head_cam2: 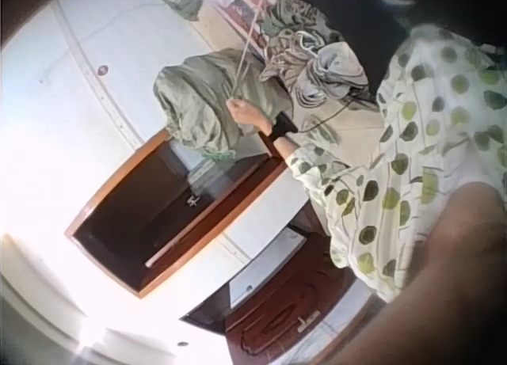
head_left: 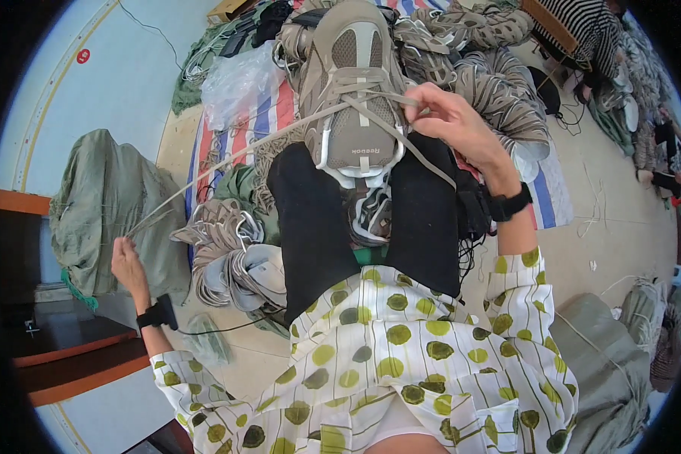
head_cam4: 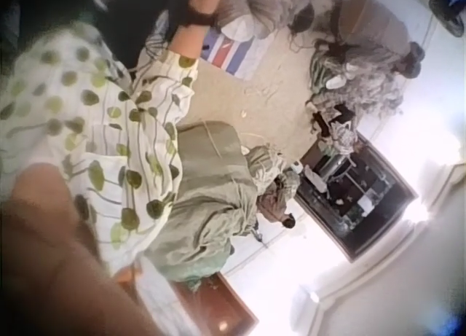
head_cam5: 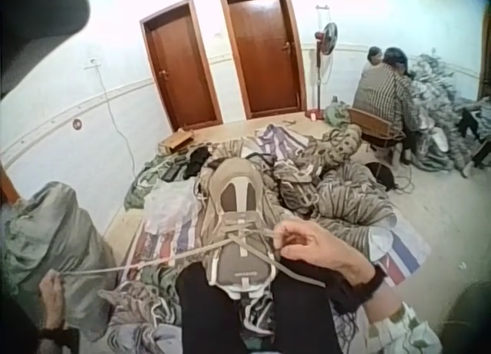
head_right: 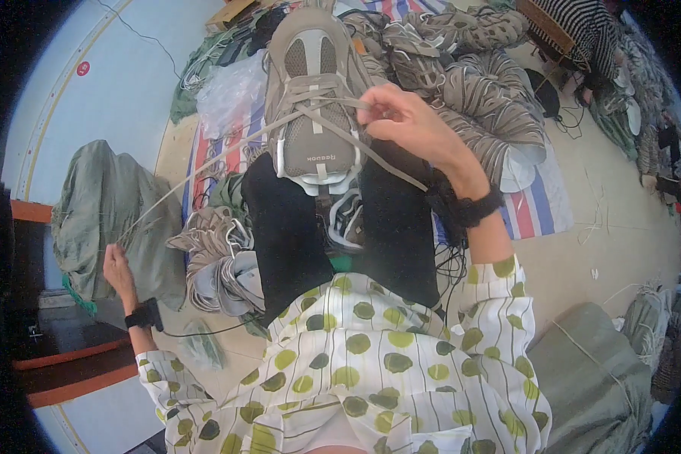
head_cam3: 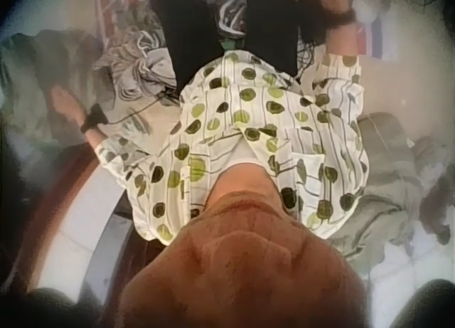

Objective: Threading laces through the eyelets of shoe uppers in a shoe manufacturing facility.

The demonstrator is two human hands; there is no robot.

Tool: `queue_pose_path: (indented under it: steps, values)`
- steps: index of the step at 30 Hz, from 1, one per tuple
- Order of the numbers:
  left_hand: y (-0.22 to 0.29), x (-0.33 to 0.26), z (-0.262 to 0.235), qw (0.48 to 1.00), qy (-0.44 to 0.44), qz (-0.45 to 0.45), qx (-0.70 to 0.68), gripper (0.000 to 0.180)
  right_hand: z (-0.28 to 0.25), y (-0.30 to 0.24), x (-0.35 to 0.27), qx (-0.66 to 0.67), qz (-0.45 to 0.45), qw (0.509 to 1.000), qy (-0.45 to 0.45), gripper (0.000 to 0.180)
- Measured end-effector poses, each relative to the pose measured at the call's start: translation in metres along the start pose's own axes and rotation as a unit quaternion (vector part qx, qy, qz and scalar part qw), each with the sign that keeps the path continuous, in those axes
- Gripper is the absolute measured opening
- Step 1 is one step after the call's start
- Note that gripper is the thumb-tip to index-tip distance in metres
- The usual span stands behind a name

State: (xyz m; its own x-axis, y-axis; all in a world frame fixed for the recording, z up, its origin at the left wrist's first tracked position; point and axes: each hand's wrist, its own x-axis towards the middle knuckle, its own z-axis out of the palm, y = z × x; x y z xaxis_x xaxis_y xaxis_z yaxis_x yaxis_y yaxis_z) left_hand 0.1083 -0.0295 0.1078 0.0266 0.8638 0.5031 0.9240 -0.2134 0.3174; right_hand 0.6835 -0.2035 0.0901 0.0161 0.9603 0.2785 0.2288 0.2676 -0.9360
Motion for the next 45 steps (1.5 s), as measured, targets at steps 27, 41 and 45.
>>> queue_pose_path:
  steps: [27, 41, 45]
  values:
    - [0.364, -0.054, 0.083, 0.896, -0.088, 0.339, -0.273, 0.023, 0.023, -0.039, 0.034, -0.454, -0.167, 0.869, 0.107, 0.011]
    - [0.372, -0.048, 0.08, 0.891, -0.07, 0.346, -0.286, 0.014, -0.025, -0.041, 0.044, -0.196, 0.023, 0.98, -0.016, 0.021]
    - [0.368, -0.055, 0.07, 0.858, -0.207, 0.22, -0.416, 0.009, -0.02, -0.034, 0.042, -0.093, 0.03, 0.993, -0.064, 0.018]
